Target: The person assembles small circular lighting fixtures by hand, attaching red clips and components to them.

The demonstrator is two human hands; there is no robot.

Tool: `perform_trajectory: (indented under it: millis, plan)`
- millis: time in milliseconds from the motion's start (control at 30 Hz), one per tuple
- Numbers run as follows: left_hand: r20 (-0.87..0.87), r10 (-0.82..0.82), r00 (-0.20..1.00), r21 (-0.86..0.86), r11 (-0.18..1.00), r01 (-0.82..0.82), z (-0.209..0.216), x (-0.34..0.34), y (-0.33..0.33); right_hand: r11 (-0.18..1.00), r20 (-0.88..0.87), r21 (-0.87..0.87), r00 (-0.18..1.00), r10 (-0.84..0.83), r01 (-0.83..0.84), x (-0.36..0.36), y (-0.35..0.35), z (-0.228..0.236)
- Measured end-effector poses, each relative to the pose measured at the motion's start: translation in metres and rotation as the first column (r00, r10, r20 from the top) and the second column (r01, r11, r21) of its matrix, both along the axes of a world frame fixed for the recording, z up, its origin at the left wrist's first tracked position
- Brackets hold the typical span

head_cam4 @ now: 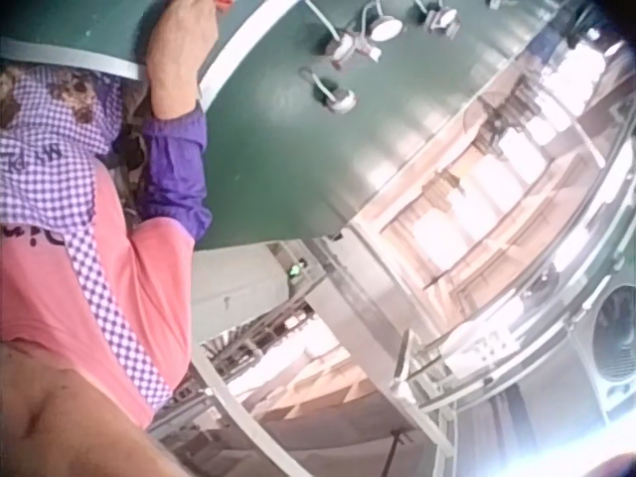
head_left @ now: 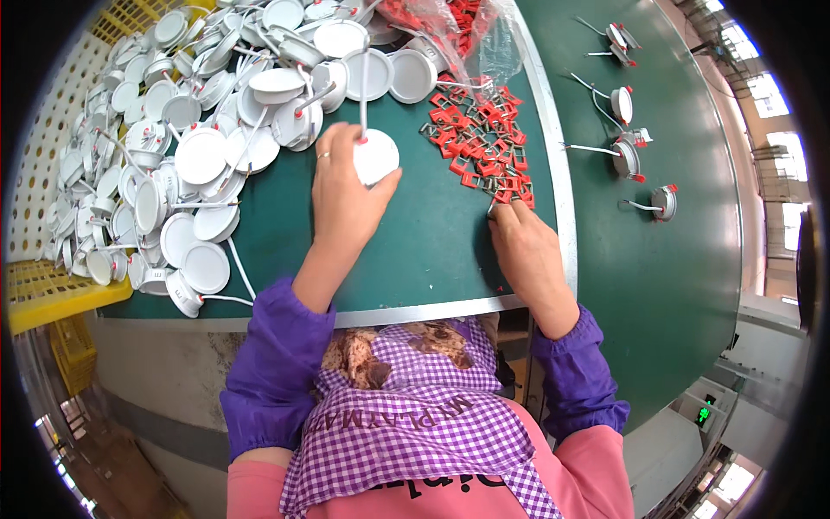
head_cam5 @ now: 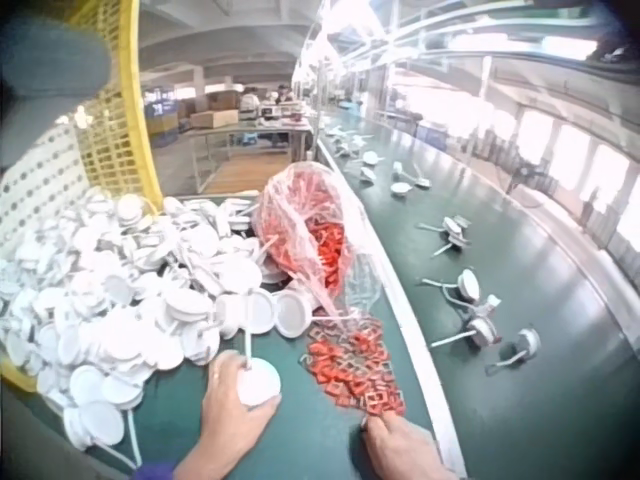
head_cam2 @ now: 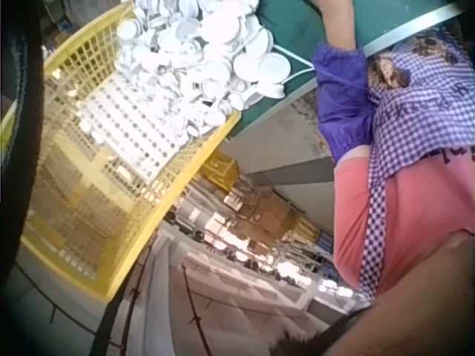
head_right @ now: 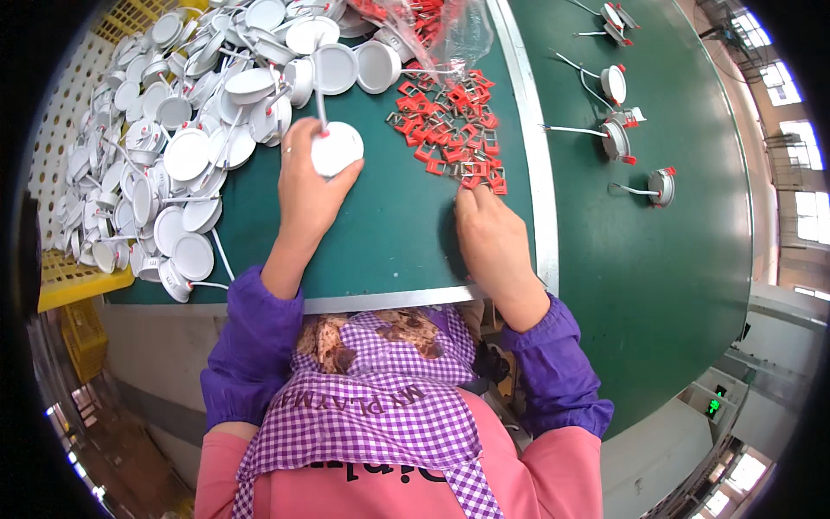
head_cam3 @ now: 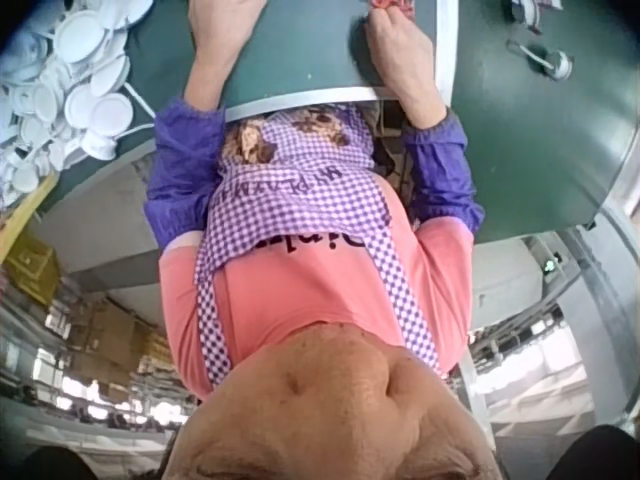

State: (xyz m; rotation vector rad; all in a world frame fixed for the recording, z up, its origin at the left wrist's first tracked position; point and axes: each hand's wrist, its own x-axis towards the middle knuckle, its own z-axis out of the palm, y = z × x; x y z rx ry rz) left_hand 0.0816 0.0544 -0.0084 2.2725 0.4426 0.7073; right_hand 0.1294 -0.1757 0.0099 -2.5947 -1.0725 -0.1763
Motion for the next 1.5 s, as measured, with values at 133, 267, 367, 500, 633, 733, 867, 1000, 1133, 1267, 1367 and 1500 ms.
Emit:
perform_trajectory:
  millis: [133, 267, 367, 500, 633, 733, 867, 1000, 1133, 1267, 1367, 1500]
  plan:
    - [0.097, -0.134, 0.986, -0.557, 0.814, 0.165, -0.003, -0.027, -0.004, 0.998, -0.049, -0.05, 0.999, 0.021, -0.023, -0.004, 0.012, 0.002]
    - [0.245, -0.163, 0.956, -0.91, 0.303, 0.285, 0.012, -0.046, -0.02, 0.991, -0.048, 0.128, 0.999, -0.025, 0.031, -0.011, 0.018, 0.003]
    - [0.287, -0.106, 0.952, -0.95, 0.098, 0.297, 0.022, -0.054, -0.03, 0.948, -0.066, 0.305, 0.995, -0.07, 0.087, -0.016, 0.019, 0.004]
    - [0.302, -0.095, 0.949, -0.947, 0.084, 0.31, 0.02, -0.057, -0.04, 0.735, -0.502, 0.561, 0.863, -0.064, 0.381, -0.026, 0.03, 0.01]
    - [0.252, -0.064, 0.966, -0.958, 0.124, 0.259, 0.026, -0.057, -0.046, 0.66, -0.618, 0.61, 0.784, 0.05, 0.439, -0.033, 0.038, 0.018]
    - [0.28, -0.036, 0.959, -0.943, 0.179, 0.281, 0.025, -0.058, -0.047, 0.648, -0.612, 0.626, 0.788, 0.066, 0.433, -0.038, 0.044, 0.026]
    - [0.291, -0.084, 0.953, -0.904, 0.303, 0.302, 0.018, -0.062, -0.044, 0.789, -0.481, 0.562, 0.874, 0.069, 0.247, -0.042, 0.047, 0.03]
    - [0.304, -0.08, 0.949, -0.881, 0.355, 0.312, 0.017, -0.063, -0.045, 0.84, -0.432, 0.514, 0.899, 0.074, 0.178, -0.048, 0.049, 0.035]
    - [0.304, -0.121, 0.945, -0.862, 0.387, 0.327, 0.017, -0.065, -0.045, 0.841, -0.413, 0.516, 0.908, 0.079, 0.162, -0.051, 0.05, 0.029]
    - [0.277, -0.146, 0.95, -0.851, 0.421, 0.313, 0.018, -0.065, -0.042, 0.836, -0.435, 0.51, 0.899, 0.049, 0.201, -0.054, 0.053, 0.032]
    - [0.287, -0.176, 0.941, -0.85, 0.406, 0.335, 0.02, -0.065, -0.04, 0.826, -0.48, 0.505, 0.877, 0.026, 0.252, -0.054, 0.054, 0.032]
    - [0.329, -0.173, 0.929, -0.861, 0.348, 0.37, 0.025, -0.068, -0.04, 0.759, -0.581, 0.566, 0.809, 0.09, 0.322, -0.049, 0.05, 0.026]
